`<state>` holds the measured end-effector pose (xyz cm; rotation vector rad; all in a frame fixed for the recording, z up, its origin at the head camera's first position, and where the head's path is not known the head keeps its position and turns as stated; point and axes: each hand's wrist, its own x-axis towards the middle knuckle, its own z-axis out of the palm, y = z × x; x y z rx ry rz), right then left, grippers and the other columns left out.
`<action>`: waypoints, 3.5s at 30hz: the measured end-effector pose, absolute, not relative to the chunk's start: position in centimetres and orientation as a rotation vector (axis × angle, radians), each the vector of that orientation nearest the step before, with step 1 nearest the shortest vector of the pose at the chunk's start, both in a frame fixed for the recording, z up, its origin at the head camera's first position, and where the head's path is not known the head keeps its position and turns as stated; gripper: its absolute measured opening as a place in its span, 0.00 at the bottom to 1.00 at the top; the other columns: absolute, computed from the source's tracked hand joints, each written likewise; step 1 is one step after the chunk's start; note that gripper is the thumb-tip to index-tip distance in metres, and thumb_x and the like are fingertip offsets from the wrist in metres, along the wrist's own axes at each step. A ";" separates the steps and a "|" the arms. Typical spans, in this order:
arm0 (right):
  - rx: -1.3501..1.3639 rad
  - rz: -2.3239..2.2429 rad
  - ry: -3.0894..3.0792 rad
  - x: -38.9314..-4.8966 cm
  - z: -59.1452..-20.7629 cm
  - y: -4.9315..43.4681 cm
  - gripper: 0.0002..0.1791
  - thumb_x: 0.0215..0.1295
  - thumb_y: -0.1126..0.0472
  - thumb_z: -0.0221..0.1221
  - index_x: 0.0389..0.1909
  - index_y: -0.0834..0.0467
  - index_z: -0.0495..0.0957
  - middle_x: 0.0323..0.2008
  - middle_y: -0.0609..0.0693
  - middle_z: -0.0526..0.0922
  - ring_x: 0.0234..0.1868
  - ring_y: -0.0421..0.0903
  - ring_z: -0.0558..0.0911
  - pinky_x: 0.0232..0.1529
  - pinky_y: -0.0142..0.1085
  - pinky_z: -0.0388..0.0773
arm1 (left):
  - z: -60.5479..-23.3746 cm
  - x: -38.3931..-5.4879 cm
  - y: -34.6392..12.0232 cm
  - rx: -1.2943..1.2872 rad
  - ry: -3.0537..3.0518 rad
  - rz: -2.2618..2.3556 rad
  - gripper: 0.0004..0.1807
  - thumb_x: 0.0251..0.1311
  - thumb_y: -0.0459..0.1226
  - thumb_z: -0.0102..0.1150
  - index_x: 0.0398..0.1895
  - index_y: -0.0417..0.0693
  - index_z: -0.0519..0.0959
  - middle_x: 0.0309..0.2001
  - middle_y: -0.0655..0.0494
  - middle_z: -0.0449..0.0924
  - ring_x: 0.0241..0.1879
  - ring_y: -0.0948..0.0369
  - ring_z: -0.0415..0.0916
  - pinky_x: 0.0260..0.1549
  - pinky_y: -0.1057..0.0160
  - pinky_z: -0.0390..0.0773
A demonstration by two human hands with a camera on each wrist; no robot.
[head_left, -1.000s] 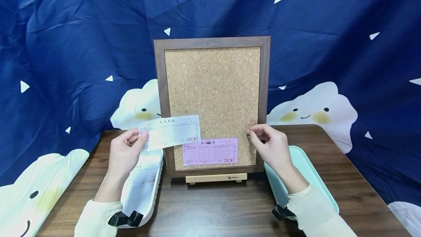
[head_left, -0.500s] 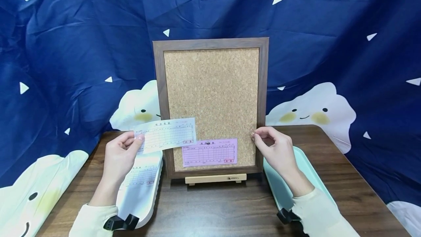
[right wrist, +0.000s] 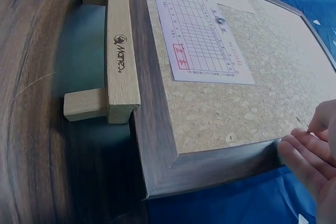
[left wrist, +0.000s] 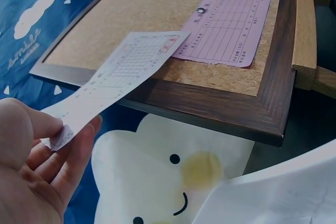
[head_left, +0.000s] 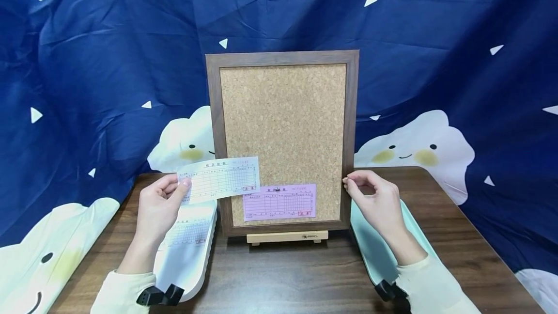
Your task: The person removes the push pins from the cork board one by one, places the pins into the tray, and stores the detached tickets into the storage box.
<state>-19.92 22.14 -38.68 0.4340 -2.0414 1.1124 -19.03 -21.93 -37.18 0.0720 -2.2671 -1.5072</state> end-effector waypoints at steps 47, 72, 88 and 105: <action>0.269 1.158 -2.146 -19.0 -41.6 26.2 0.05 0.66 0.78 0.66 0.37 0.67 0.87 0.34 0.65 0.92 0.32 0.18 0.83 0.39 0.14 0.78 | -39.1 -17.6 -25.1 0.182 -2.321 -1.453 0.18 0.77 0.41 0.65 0.59 0.38 0.86 0.41 0.59 0.93 0.34 0.77 0.83 0.34 0.77 0.81; 0.146 1.030 -2.332 -17.9 -43.4 28.5 0.03 0.67 0.72 0.69 0.39 0.64 0.88 0.34 0.60 0.92 0.33 0.14 0.78 0.35 0.14 0.75 | -40.2 -16.5 -27.1 0.303 -2.443 -1.314 0.21 0.81 0.45 0.58 0.64 0.39 0.83 0.56 0.38 0.89 0.40 0.85 0.76 0.38 0.81 0.75; 0.153 1.032 -2.361 -17.3 -44.3 29.8 0.05 0.65 0.75 0.69 0.39 0.63 0.88 0.34 0.62 0.92 0.33 0.14 0.79 0.37 0.13 0.75 | -41.0 -16.1 -28.8 0.368 -2.510 -1.308 0.23 0.82 0.45 0.57 0.67 0.37 0.81 0.59 0.35 0.87 0.39 0.90 0.71 0.37 0.85 0.74; 0.120 1.015 -2.454 -16.8 -45.4 30.8 0.04 0.66 0.71 0.70 0.39 0.61 0.89 0.33 0.57 0.93 0.32 0.17 0.79 0.36 0.14 0.75 | -42.2 -15.3 -30.6 0.513 -2.546 -1.321 0.25 0.82 0.46 0.56 0.69 0.36 0.80 0.62 0.36 0.85 0.37 0.91 0.70 0.35 0.82 0.75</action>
